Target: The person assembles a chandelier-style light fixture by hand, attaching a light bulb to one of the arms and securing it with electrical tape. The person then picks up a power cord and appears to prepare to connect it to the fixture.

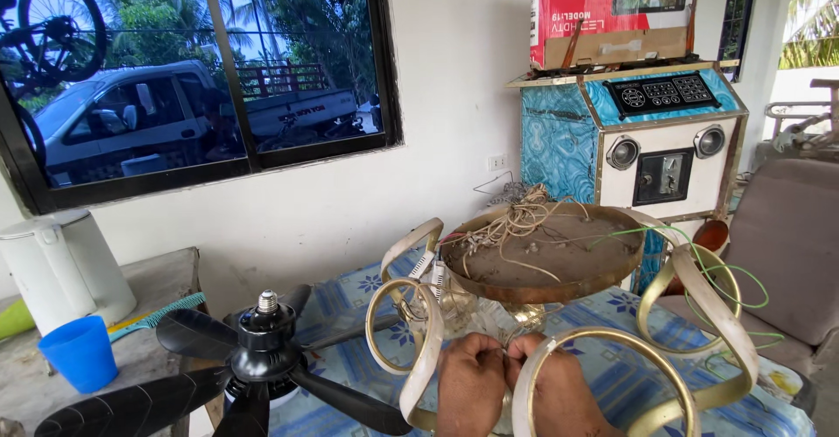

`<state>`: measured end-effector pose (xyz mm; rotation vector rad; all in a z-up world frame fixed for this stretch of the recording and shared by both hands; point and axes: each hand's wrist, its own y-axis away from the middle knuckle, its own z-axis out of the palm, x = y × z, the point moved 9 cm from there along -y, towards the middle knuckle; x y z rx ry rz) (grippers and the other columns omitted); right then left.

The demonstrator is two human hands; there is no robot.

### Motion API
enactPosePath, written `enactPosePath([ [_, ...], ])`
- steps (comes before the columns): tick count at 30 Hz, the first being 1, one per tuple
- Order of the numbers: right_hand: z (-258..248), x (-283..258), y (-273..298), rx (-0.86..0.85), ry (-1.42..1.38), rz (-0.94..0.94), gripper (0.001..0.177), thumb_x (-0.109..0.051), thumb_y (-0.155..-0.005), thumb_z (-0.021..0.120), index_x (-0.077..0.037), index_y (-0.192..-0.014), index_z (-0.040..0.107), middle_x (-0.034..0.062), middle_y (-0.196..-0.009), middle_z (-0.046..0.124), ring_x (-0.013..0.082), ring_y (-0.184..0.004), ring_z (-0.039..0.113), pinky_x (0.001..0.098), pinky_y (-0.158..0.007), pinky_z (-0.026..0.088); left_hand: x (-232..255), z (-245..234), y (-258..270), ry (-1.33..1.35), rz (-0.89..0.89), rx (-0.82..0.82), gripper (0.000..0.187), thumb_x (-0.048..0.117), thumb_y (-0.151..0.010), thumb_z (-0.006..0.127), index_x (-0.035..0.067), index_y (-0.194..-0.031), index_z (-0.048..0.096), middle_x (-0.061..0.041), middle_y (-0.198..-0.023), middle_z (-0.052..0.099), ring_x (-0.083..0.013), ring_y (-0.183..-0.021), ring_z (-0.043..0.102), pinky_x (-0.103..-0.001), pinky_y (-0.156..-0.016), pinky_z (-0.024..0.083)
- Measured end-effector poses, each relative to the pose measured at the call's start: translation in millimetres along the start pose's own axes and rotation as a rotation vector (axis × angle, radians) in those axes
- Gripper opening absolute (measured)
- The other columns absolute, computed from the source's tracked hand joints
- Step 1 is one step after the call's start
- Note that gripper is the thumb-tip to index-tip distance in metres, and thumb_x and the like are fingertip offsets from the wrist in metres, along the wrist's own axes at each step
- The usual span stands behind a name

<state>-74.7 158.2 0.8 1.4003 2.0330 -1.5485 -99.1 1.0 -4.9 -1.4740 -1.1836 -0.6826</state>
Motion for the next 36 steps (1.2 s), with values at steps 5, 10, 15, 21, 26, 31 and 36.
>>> enactPosePath([
  [5,4,-7,-4,-0.061,-0.075,0.110,0.005,-0.004,-0.078,0.070,-0.005,-0.077,0.065,0.0039,-0.062,0.063,0.0109,-0.058,0.059,0.0301,-0.052,0.049,28,-10,-2,-0.122,0.171,0.030,0.016,0.014,-0.082,0.068,0.000,-0.085,0.076,-0.022,-0.097,0.070,-0.0357,-0.094,0.066,-0.045,-0.083,0.051],
  [10,4,10,9,-0.023,-0.363,0.355,0.007,-0.008,-0.088,0.067,-0.005,-0.083,0.065,0.0029,-0.061,0.058,0.0123,-0.055,0.052,0.0324,-0.048,0.042,17,-6,2,0.037,-0.014,-0.047,0.021,0.015,-0.083,0.065,-0.003,-0.086,0.074,-0.020,-0.094,0.073,-0.0315,-0.088,0.070,-0.042,-0.078,0.053],
  [15,-8,-21,4,-0.010,-0.226,0.178,0.007,-0.009,-0.087,0.067,-0.005,-0.083,0.065,0.0001,-0.065,0.060,0.0101,-0.058,0.054,0.0300,-0.051,0.047,24,-6,7,0.199,-0.179,-0.129,0.021,0.013,-0.083,0.063,-0.004,-0.088,0.073,-0.019,-0.089,0.076,-0.0292,-0.081,0.073,-0.040,-0.074,0.056],
  [21,-22,-63,3,0.073,0.134,-0.129,0.009,-0.006,-0.079,0.069,-0.005,-0.087,0.067,0.0077,-0.072,0.065,0.0206,-0.064,0.063,0.0355,-0.060,0.053,43,-14,7,0.033,0.000,-0.150,0.022,0.018,-0.084,0.067,-0.002,-0.089,0.073,-0.020,-0.085,0.076,-0.0301,-0.080,0.075,-0.040,-0.075,0.056],
  [26,-19,-72,6,0.007,0.393,-0.338,0.012,-0.006,-0.076,0.072,-0.006,-0.084,0.064,0.0123,-0.079,0.065,0.0306,-0.077,0.063,0.0401,-0.069,0.052,39,0,2,-0.062,-0.029,-0.251,0.020,0.018,-0.086,0.063,0.000,-0.087,0.073,-0.020,-0.087,0.074,-0.0339,-0.087,0.074,-0.042,-0.080,0.057],
  [31,-12,0,9,-0.039,-0.100,0.240,0.009,-0.007,-0.089,0.067,-0.001,-0.082,0.065,0.0107,-0.073,0.065,0.0185,-0.066,0.062,0.0339,-0.061,0.054,53,2,11,-0.165,0.157,-0.155,0.015,0.013,-0.087,0.065,0.001,-0.083,0.072,-0.021,-0.092,0.071,-0.0384,-0.100,0.058,-0.047,-0.092,0.047],
  [36,-6,36,16,0.011,-0.555,0.511,0.010,-0.006,-0.093,0.062,-0.002,-0.098,0.069,0.0044,-0.081,0.068,0.0138,-0.070,0.060,0.0308,-0.064,0.051,55,2,18,-0.112,0.186,-0.151,0.006,0.009,-0.086,0.066,0.004,-0.087,0.070,-0.016,-0.092,0.069,-0.0347,-0.100,0.057,-0.046,-0.090,0.047],
])
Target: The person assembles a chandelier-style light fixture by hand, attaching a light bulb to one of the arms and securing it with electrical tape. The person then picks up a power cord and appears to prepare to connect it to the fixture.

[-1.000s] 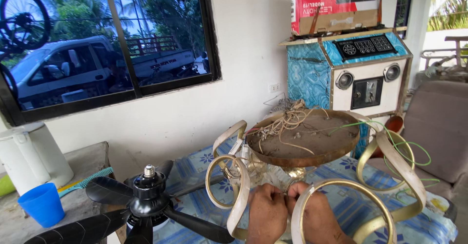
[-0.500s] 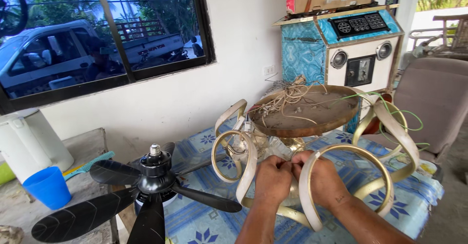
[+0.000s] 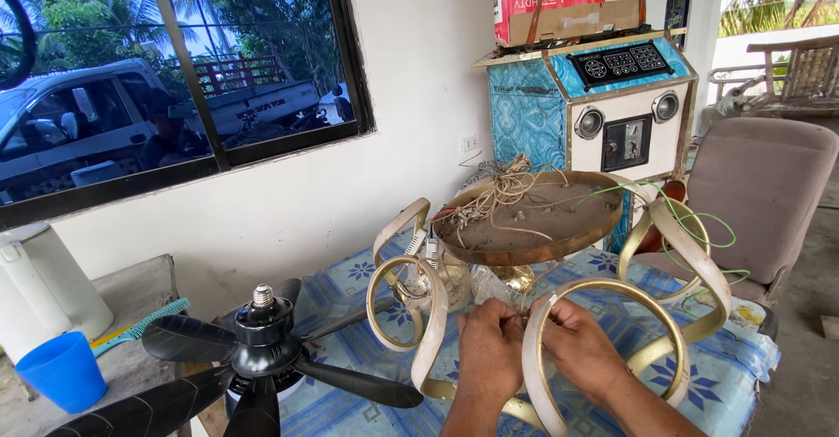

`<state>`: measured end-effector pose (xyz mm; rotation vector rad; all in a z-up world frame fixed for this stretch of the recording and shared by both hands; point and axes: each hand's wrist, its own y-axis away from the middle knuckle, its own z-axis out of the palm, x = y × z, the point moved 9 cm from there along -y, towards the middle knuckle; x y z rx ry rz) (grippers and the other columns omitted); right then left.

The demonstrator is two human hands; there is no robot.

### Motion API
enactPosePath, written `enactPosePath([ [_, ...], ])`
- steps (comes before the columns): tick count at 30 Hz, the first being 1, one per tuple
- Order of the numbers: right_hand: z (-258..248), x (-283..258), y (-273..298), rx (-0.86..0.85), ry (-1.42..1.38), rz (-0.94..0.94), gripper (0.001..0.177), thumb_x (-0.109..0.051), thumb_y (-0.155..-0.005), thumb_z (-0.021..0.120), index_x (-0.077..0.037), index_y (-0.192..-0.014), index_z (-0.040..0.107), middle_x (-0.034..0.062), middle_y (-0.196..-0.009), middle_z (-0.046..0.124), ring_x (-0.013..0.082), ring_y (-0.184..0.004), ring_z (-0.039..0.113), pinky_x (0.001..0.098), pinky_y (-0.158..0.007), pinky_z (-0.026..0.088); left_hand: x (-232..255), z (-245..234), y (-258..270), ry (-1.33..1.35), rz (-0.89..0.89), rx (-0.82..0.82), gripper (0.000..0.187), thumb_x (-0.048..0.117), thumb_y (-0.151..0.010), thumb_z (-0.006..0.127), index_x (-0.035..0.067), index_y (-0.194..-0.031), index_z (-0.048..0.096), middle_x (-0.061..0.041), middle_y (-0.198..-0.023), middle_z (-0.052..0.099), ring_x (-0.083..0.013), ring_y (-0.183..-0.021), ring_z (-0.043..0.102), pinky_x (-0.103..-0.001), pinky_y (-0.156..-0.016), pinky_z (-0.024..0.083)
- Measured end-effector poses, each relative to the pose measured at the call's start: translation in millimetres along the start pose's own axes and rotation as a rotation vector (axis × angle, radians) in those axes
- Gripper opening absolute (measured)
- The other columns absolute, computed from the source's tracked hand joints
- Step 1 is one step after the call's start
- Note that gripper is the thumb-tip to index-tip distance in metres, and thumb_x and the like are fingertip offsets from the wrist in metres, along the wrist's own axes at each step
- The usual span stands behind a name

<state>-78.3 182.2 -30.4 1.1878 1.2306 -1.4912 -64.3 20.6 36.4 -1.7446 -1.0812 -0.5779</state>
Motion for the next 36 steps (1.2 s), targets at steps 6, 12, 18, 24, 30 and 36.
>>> enactPosePath([
  [6,3,-39,11,0.098,0.349,-0.227,0.015,-0.008,-0.087,0.068,-0.005,-0.102,0.067,0.0053,-0.082,0.074,0.0144,-0.075,0.069,0.0312,-0.068,0.058,9,-7,2,0.017,0.064,0.077,0.006,0.011,-0.084,0.070,0.006,-0.088,0.069,-0.015,-0.094,0.070,-0.0349,-0.096,0.060,-0.046,-0.086,0.048],
  [12,33,-88,51,0.091,0.795,-0.738,0.017,-0.007,-0.078,0.073,-0.004,-0.094,0.070,0.0125,-0.094,0.072,0.0287,-0.087,0.072,0.0367,-0.076,0.059,-7,-5,4,-0.016,-0.026,0.036,0.006,0.009,-0.086,0.067,0.005,-0.088,0.071,-0.015,-0.095,0.070,-0.0340,-0.099,0.060,-0.045,-0.090,0.049],
  [18,35,-82,42,0.083,0.890,-0.644,0.017,-0.006,-0.077,0.072,-0.004,-0.093,0.070,0.0139,-0.095,0.070,0.0298,-0.088,0.071,0.0376,-0.077,0.058,-5,-7,3,-0.017,-0.074,0.002,0.008,0.010,-0.086,0.067,0.004,-0.090,0.072,-0.015,-0.097,0.069,-0.0333,-0.103,0.058,-0.045,-0.092,0.048],
  [24,4,-19,13,0.087,0.411,-0.216,0.012,-0.012,-0.088,0.071,-0.002,-0.094,0.072,0.0107,-0.082,0.072,0.0180,-0.071,0.068,0.0348,-0.066,0.058,-22,4,-1,0.067,-0.088,0.010,0.009,0.011,-0.087,0.066,0.004,-0.088,0.071,-0.014,-0.092,0.073,-0.0325,-0.097,0.063,-0.043,-0.089,0.051],
  [30,4,20,-8,-0.120,-0.260,0.033,0.021,-0.010,-0.089,0.068,0.002,-0.106,0.074,0.0075,-0.087,0.076,0.0155,-0.079,0.069,0.0314,-0.074,0.056,-52,17,-5,0.065,-0.044,0.252,0.013,0.008,-0.075,0.077,0.011,-0.087,0.075,-0.010,-0.087,0.074,-0.0298,-0.093,0.064,-0.042,-0.083,0.052],
  [36,-12,36,-3,-0.052,-0.148,0.003,0.016,-0.006,-0.091,0.068,0.002,-0.104,0.073,0.0095,-0.088,0.075,0.0167,-0.080,0.070,0.0326,-0.075,0.056,-69,32,8,0.131,-0.070,0.277,0.016,0.003,-0.075,0.079,0.012,-0.087,0.075,-0.008,-0.084,0.075,-0.0286,-0.092,0.064,-0.041,-0.082,0.052],
])
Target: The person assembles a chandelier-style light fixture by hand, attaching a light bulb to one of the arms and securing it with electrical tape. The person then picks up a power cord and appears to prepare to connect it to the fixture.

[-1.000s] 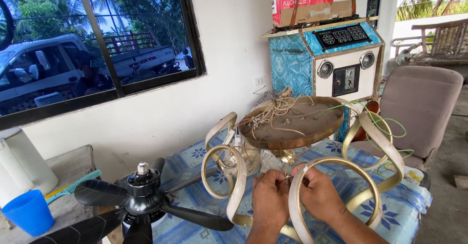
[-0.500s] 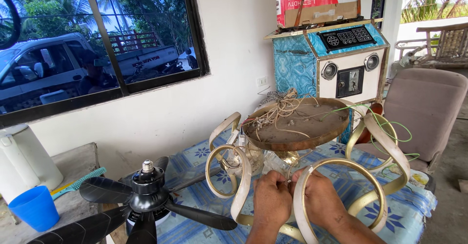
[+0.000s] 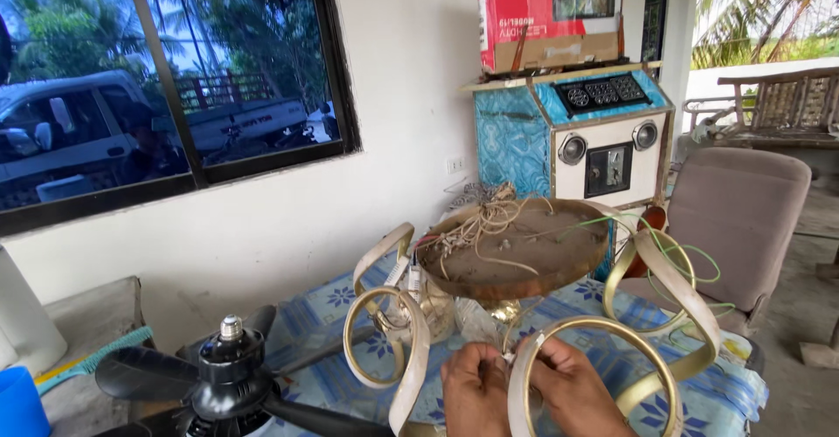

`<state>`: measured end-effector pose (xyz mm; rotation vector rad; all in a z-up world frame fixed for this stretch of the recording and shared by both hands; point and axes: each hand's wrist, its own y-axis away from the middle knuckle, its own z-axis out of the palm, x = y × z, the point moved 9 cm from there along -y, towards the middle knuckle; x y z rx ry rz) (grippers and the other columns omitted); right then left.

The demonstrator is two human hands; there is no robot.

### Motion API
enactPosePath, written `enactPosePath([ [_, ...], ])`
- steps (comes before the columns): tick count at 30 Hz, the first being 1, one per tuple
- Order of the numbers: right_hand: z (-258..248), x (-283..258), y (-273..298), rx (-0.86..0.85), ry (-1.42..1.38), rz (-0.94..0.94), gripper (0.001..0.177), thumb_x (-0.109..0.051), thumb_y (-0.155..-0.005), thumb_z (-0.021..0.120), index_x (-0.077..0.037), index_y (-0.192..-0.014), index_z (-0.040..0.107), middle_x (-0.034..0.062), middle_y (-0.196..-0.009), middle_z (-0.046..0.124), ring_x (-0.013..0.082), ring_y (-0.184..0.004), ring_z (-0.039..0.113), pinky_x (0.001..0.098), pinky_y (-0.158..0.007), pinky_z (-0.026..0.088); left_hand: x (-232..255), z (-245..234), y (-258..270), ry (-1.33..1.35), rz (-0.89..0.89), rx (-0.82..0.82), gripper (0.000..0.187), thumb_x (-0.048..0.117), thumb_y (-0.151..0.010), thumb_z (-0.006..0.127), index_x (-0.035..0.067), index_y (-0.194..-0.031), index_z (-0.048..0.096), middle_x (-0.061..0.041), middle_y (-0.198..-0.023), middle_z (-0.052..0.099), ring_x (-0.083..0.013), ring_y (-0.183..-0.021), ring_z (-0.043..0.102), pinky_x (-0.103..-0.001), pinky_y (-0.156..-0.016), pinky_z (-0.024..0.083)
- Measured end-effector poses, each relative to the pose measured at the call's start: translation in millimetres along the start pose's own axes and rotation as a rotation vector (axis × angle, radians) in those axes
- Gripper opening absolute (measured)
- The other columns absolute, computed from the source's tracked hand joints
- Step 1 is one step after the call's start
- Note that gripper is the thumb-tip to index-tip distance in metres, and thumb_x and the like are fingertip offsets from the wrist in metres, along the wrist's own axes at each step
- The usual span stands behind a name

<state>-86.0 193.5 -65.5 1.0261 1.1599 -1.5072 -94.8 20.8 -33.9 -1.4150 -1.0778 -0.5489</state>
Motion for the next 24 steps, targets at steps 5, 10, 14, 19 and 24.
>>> enactPosePath([
  [5,16,-38,-2,0.064,0.367,-0.247,0.015,-0.005,-0.087,0.071,-0.004,-0.101,0.071,0.0079,-0.086,0.074,0.0149,-0.079,0.071,0.0323,-0.070,0.058,21,-6,-13,0.041,-0.042,-0.141,0.023,0.003,-0.076,0.075,0.013,-0.097,0.072,-0.008,-0.092,0.071,-0.0272,-0.090,0.067,-0.039,-0.080,0.056],
  [10,48,-88,21,0.016,0.947,-0.594,0.015,-0.005,-0.077,0.074,-0.006,-0.092,0.070,0.0068,-0.081,0.070,0.0187,-0.072,0.071,0.0324,-0.065,0.057,50,-22,-12,-0.099,0.134,-0.021,0.013,0.005,-0.076,0.076,0.010,-0.087,0.073,-0.010,-0.086,0.072,-0.0320,-0.088,0.065,-0.046,-0.081,0.050],
  [14,63,-103,24,0.092,1.107,-0.672,0.016,-0.007,-0.075,0.076,-0.007,-0.088,0.067,0.0078,-0.083,0.066,0.0222,-0.071,0.068,0.0333,-0.063,0.056,57,-26,-13,-0.100,0.156,-0.032,0.004,0.004,-0.080,0.072,0.006,-0.082,0.070,-0.011,-0.089,0.069,-0.0340,-0.092,0.063,-0.048,-0.083,0.047],
  [19,31,-50,9,0.035,0.418,-0.061,0.008,-0.008,-0.089,0.070,-0.002,-0.083,0.069,0.0079,-0.070,0.059,0.0156,-0.062,0.055,0.0317,-0.056,0.045,45,-23,-14,-0.018,-0.104,-0.184,0.004,0.007,-0.088,0.065,0.007,-0.092,0.067,-0.009,-0.095,0.066,-0.0286,-0.095,0.065,-0.043,-0.086,0.051],
  [24,24,-37,5,0.024,-0.011,-0.007,0.007,-0.006,-0.091,0.067,0.001,-0.090,0.065,0.0035,-0.074,0.060,0.0118,-0.064,0.054,0.0290,-0.056,0.043,53,-23,-13,-0.029,-0.094,-0.220,0.005,0.008,-0.089,0.064,0.007,-0.092,0.068,-0.009,-0.097,0.066,-0.0264,-0.099,0.064,-0.042,-0.088,0.051],
])
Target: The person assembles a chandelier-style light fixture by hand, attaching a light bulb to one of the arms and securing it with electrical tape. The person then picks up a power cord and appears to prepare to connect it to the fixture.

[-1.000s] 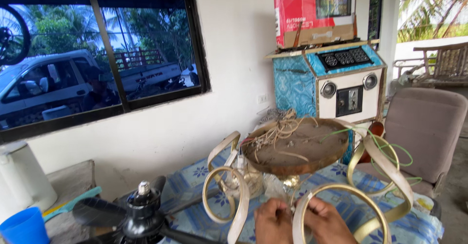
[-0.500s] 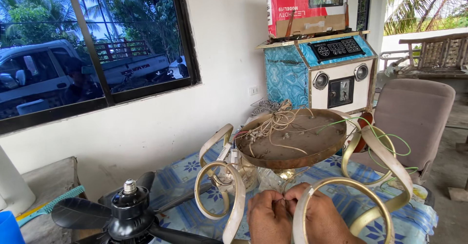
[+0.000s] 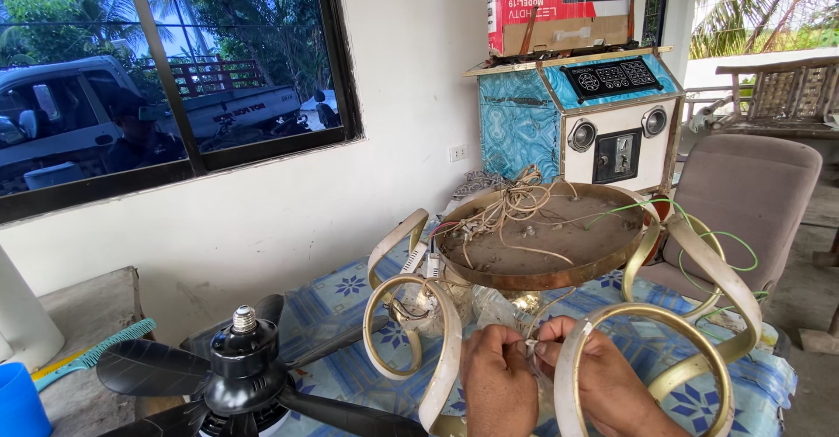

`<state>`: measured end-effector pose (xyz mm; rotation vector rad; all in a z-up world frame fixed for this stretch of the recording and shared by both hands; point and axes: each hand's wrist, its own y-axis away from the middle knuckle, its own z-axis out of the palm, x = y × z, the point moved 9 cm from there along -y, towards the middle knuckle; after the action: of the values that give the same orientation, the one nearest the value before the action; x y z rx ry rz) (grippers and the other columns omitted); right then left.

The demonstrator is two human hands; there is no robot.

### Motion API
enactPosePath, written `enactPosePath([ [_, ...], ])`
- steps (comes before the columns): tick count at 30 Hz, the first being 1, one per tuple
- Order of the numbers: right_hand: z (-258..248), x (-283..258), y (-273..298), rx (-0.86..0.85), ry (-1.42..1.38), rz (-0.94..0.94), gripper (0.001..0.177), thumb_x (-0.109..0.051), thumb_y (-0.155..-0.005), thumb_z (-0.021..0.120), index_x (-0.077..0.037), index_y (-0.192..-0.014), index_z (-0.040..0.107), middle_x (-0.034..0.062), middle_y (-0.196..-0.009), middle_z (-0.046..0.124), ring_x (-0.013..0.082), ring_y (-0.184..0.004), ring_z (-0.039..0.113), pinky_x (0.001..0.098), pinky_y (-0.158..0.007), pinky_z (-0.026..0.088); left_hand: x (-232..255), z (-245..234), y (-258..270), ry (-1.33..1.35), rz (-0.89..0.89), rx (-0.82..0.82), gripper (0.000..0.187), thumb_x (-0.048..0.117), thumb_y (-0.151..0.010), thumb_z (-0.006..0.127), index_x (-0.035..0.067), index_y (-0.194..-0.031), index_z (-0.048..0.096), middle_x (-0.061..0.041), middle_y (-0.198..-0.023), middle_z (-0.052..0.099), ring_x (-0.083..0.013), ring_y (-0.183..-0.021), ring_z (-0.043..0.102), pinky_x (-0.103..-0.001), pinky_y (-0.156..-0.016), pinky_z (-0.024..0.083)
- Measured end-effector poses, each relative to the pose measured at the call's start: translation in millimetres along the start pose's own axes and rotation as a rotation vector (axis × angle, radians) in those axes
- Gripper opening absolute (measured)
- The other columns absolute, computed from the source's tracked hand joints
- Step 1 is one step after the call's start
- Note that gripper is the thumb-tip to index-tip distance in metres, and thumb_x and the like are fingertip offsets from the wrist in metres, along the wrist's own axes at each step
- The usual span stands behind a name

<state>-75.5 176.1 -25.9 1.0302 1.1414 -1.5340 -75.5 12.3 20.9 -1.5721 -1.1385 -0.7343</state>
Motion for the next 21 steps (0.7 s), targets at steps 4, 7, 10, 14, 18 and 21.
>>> enactPosePath([
  [4,0,-24,9,0.066,0.581,-0.148,0.005,-0.008,-0.088,0.070,-0.004,-0.092,0.071,0.0062,-0.071,0.067,0.0129,-0.064,0.062,0.0310,-0.057,0.053,9,-2,4,-0.060,0.097,0.025,0.013,0.009,-0.085,0.070,0.008,-0.098,0.069,-0.011,-0.101,0.066,-0.0296,-0.100,0.062,-0.046,-0.090,0.047],
  [7,20,-59,20,0.098,0.910,-0.443,0.018,-0.007,-0.081,0.073,-0.008,-0.099,0.072,0.0022,-0.081,0.074,0.0138,-0.075,0.071,0.0291,-0.063,0.060,12,-3,2,-0.105,0.096,0.034,0.014,0.011,-0.083,0.071,0.009,-0.097,0.071,-0.010,-0.099,0.067,-0.0301,-0.102,0.062,-0.046,-0.091,0.047],
  [10,52,-85,47,0.040,1.170,-0.857,0.016,-0.005,-0.076,0.076,-0.006,-0.091,0.072,0.0090,-0.088,0.071,0.0208,-0.080,0.071,0.0324,-0.067,0.059,10,-2,2,-0.154,0.058,0.020,0.010,0.012,-0.085,0.069,0.009,-0.095,0.070,-0.009,-0.098,0.067,-0.0298,-0.102,0.062,-0.046,-0.092,0.047],
  [14,58,-85,49,0.065,1.339,-0.894,0.017,-0.005,-0.070,0.078,-0.008,-0.084,0.068,0.0071,-0.082,0.067,0.0215,-0.078,0.068,0.0350,-0.070,0.057,13,-1,5,-0.204,0.077,0.031,0.008,0.011,-0.085,0.069,0.009,-0.093,0.071,-0.010,-0.102,0.067,-0.0307,-0.102,0.061,-0.047,-0.094,0.044],
  [18,21,-61,17,0.054,0.864,-0.383,0.007,-0.006,-0.077,0.074,-0.004,-0.082,0.069,0.0069,-0.070,0.062,0.0176,-0.066,0.060,0.0333,-0.059,0.050,10,-3,0,-0.137,0.026,0.056,0.011,0.010,-0.083,0.069,0.010,-0.093,0.072,-0.008,-0.101,0.067,-0.0296,-0.100,0.064,-0.046,-0.089,0.049],
  [21,9,-18,3,0.023,0.128,0.023,0.008,-0.007,-0.086,0.069,0.001,-0.086,0.066,0.0053,-0.069,0.059,0.0146,-0.060,0.054,0.0305,-0.053,0.042,-1,-5,-3,-0.032,-0.051,0.025,0.009,0.011,-0.087,0.067,0.009,-0.094,0.071,-0.007,-0.098,0.067,-0.0270,-0.096,0.068,-0.042,-0.086,0.053],
])
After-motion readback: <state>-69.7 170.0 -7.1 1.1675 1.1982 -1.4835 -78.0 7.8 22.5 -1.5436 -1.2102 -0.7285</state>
